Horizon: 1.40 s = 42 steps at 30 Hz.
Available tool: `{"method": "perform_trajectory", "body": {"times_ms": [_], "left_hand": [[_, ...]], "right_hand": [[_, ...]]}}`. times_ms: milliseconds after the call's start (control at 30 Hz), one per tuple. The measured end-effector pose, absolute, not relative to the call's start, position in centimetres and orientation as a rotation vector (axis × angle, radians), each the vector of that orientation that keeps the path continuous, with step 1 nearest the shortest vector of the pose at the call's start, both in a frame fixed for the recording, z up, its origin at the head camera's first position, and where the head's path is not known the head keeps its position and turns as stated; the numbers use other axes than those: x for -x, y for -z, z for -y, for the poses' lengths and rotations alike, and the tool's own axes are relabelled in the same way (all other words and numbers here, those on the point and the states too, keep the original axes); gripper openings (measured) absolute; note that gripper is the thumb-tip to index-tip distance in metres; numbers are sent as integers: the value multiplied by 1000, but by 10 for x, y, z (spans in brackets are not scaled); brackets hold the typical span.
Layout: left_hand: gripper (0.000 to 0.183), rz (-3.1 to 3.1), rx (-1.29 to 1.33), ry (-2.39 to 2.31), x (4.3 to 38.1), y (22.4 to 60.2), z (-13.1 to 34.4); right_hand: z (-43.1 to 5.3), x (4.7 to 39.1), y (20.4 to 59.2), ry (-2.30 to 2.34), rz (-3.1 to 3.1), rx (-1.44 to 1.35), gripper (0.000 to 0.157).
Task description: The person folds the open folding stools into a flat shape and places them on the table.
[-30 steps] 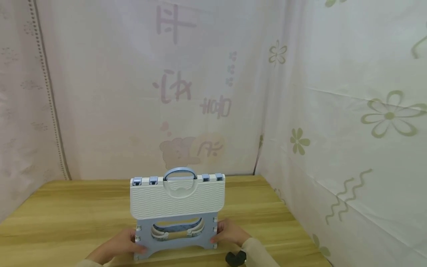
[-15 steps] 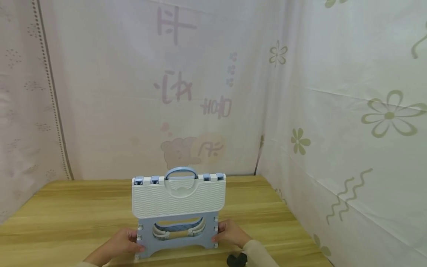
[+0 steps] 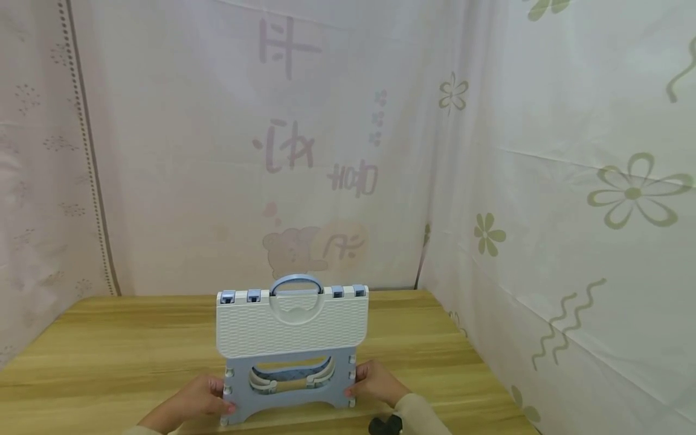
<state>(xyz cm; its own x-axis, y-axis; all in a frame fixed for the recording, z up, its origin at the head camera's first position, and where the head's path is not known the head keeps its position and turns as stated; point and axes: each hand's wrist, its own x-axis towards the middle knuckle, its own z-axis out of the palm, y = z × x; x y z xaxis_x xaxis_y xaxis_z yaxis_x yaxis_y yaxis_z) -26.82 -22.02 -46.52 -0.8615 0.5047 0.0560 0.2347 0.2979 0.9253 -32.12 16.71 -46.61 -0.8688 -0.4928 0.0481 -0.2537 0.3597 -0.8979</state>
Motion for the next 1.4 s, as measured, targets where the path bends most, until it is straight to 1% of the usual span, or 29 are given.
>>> {"method": "perform_trajectory", "body": {"times_ms": [367, 633, 867, 1200, 1400], "left_hand": [[26, -2328, -704, -1559, 270, 464, 220], [22, -2323, -688, -1563, 270, 463, 222], [23, -2307, -701, -1569, 270, 462, 222], [22, -2336, -654, -1565, 270, 464, 222], [22, -2342, -693, -1562, 272, 465, 222]], "right_hand": [[-167, 324, 467, 1515, -2391, 652, 18], [-167, 321, 463, 1526, -2361, 662, 18], [-167, 322, 463, 1516, -2364, 663, 17], [-166, 321, 464, 1537, -2364, 653, 16], [-165, 321, 465, 1559, -2382, 661, 16]]}}
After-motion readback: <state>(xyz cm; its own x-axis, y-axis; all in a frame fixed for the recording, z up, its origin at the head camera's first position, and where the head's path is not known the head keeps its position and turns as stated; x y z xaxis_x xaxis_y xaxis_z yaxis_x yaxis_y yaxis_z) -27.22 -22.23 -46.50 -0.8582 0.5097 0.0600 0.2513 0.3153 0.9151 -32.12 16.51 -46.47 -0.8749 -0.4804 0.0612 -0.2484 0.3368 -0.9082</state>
